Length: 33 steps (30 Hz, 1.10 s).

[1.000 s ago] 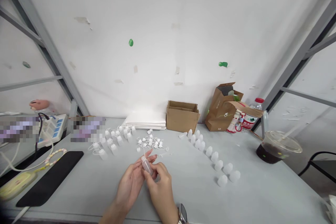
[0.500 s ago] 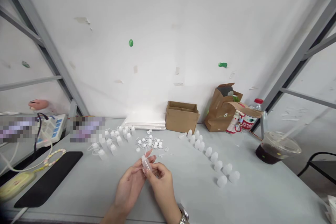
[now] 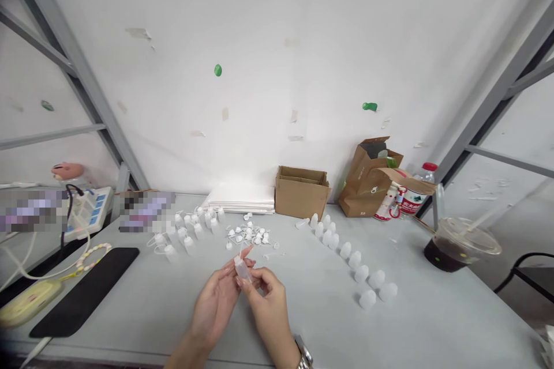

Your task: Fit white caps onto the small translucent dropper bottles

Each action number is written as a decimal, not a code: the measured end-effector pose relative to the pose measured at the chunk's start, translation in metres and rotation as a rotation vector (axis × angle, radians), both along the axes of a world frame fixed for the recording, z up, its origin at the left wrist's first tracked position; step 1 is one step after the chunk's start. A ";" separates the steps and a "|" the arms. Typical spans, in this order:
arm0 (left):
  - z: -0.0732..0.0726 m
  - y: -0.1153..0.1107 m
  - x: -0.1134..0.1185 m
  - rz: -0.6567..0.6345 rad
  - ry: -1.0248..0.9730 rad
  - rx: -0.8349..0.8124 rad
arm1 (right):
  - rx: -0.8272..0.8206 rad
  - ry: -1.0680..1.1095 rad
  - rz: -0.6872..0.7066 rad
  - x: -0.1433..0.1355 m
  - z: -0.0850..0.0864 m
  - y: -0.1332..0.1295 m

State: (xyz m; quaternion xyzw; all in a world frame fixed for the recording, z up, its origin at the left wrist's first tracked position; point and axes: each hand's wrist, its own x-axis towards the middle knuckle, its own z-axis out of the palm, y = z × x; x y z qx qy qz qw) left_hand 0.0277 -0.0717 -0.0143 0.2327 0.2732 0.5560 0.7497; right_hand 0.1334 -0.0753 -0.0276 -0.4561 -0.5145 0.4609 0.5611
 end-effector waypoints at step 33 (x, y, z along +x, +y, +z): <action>-0.001 0.004 -0.001 -0.035 -0.121 -0.128 | -0.089 0.150 0.059 0.000 0.007 -0.001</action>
